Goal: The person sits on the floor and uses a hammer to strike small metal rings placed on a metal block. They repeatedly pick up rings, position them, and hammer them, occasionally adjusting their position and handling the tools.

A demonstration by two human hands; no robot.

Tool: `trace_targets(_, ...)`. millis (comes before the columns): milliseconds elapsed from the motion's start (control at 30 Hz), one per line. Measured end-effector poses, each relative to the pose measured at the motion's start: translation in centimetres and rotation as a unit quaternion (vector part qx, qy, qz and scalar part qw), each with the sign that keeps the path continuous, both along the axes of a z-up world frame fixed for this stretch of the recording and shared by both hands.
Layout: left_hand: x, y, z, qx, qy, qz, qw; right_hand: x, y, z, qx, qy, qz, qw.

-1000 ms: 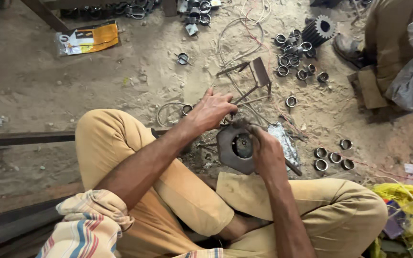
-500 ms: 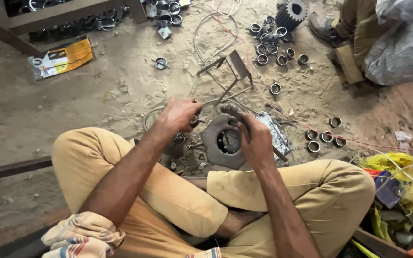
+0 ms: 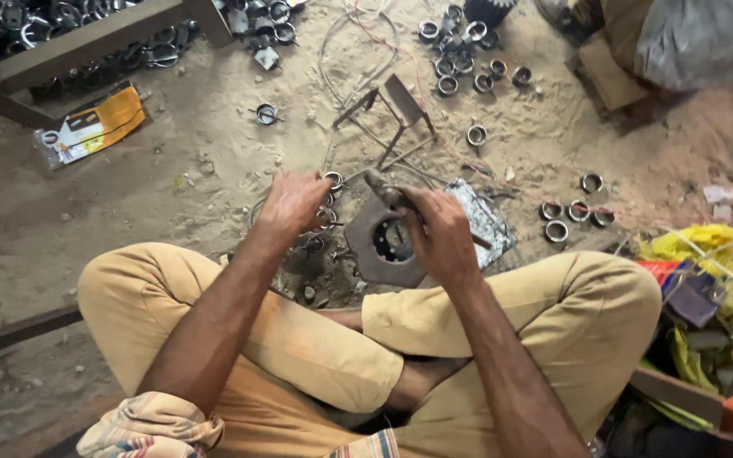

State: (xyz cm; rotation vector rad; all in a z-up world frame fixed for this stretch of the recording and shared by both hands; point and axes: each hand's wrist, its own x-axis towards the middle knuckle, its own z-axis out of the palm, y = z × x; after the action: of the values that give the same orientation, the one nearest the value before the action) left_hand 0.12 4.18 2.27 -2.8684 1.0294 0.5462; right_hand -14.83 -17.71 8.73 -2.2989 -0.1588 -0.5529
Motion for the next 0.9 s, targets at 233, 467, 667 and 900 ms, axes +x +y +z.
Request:
trace_targets(233, -0.9, -3.8, 5.7, -0.327, -0.045, -0.128, 0.935, -0.9, 0.7, 2.0, -0.145, -0.106, 0.062, 0.982)
trace_targets(467, -2.8, -4.7, 5.7, -0.401, -0.006, -0.185, 0.897, -1.6, 1.4, 1.7, 0.05, -0.112, 0.05, 0.991)
trace_targets(667, -1.9, -4.1, 4.8, -0.368, 0.002, -0.085, 0.926, -0.4, -0.4, 1.8, 0.448, 0.015, -0.036, 0.893)
trace_targets(900, -1.7, -3.0, 6.0, -0.288, -0.205, -0.137, 0.926, 0.5, -2.4, 0.7, 0.521, 0.215, -0.017, 0.826)
